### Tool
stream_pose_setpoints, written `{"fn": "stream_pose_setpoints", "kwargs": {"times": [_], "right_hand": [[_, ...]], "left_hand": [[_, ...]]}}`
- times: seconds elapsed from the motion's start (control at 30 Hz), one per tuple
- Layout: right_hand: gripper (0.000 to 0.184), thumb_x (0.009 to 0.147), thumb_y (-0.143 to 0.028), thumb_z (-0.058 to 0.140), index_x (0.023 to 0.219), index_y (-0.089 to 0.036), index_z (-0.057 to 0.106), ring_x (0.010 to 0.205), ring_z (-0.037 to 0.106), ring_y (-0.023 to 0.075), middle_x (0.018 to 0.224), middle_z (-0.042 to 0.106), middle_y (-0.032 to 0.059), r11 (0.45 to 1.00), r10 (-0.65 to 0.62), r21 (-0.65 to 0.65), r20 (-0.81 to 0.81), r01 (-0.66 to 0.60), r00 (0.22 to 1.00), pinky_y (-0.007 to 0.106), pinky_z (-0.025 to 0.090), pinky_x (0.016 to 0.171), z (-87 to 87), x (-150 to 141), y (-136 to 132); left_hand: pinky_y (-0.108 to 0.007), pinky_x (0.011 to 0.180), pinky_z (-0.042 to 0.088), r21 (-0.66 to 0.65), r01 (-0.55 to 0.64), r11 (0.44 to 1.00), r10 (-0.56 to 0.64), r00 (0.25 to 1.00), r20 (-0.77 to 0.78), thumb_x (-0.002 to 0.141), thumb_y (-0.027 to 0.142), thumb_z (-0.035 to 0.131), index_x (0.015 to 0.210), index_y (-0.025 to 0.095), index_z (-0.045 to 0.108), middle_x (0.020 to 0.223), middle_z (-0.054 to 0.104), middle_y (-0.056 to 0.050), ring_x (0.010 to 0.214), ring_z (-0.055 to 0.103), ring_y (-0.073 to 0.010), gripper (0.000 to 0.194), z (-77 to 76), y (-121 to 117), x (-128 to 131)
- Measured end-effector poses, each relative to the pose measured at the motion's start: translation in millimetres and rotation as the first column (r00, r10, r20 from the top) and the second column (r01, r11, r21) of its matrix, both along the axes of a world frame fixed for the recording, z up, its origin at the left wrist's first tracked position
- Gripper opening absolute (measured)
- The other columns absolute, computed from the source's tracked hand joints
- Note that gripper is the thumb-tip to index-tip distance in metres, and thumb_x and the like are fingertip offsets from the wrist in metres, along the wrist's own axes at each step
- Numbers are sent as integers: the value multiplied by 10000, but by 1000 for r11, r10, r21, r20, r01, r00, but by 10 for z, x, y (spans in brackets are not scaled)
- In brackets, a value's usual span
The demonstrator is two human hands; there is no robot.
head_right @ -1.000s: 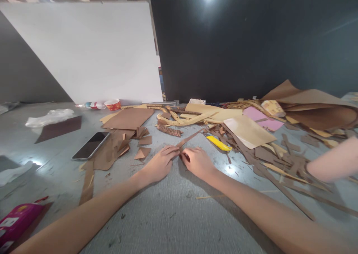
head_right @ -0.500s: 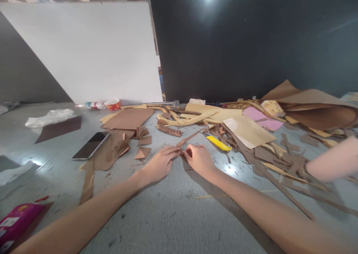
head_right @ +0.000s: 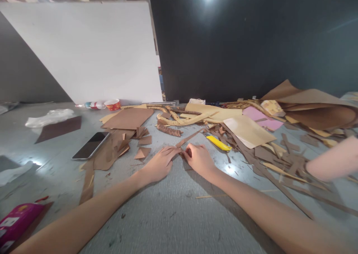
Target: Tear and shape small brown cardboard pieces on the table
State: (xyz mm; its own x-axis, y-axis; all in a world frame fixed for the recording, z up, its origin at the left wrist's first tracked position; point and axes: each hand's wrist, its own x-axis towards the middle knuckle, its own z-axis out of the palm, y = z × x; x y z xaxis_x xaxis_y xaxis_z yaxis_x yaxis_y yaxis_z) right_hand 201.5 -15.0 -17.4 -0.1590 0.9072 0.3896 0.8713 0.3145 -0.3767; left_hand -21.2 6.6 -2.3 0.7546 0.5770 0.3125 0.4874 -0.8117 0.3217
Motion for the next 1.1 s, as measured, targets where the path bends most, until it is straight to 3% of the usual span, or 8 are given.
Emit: {"fn": "stream_pose_setpoints", "kwargs": {"times": [0.33,0.63,1.1], "right_hand": [[140,1008,-266,649,878,-224,619,716,676,200,738,728,-1,1000,28,-7,4,-28,1000,322,415,763,-5,11,6],[157,1005,-272,660,864,-227,604,679,661,191,732,725,-5,1000,23,15,6,-23,1000,328,422,773,-26,2,12],[153,1007,-273,648,867,-227,609,695,659,202,739,729,4,1000,16,4,0,-16,1000,330,408,767,-19,1,2]], "left_hand": [[-515,1204,441,55,28,998,-26,999,-37,934,41,444,1514,245,538,1497,620,-85,1413,530,-264,622,-19,9,-1],[-512,1180,469,95,34,995,-29,998,-61,950,35,458,1359,201,660,1438,649,-109,1388,547,-276,485,-29,15,0],[-501,1179,468,91,29,995,-22,997,-77,936,16,469,1367,173,652,1430,651,-117,1369,548,-284,494,-6,2,3]]}}
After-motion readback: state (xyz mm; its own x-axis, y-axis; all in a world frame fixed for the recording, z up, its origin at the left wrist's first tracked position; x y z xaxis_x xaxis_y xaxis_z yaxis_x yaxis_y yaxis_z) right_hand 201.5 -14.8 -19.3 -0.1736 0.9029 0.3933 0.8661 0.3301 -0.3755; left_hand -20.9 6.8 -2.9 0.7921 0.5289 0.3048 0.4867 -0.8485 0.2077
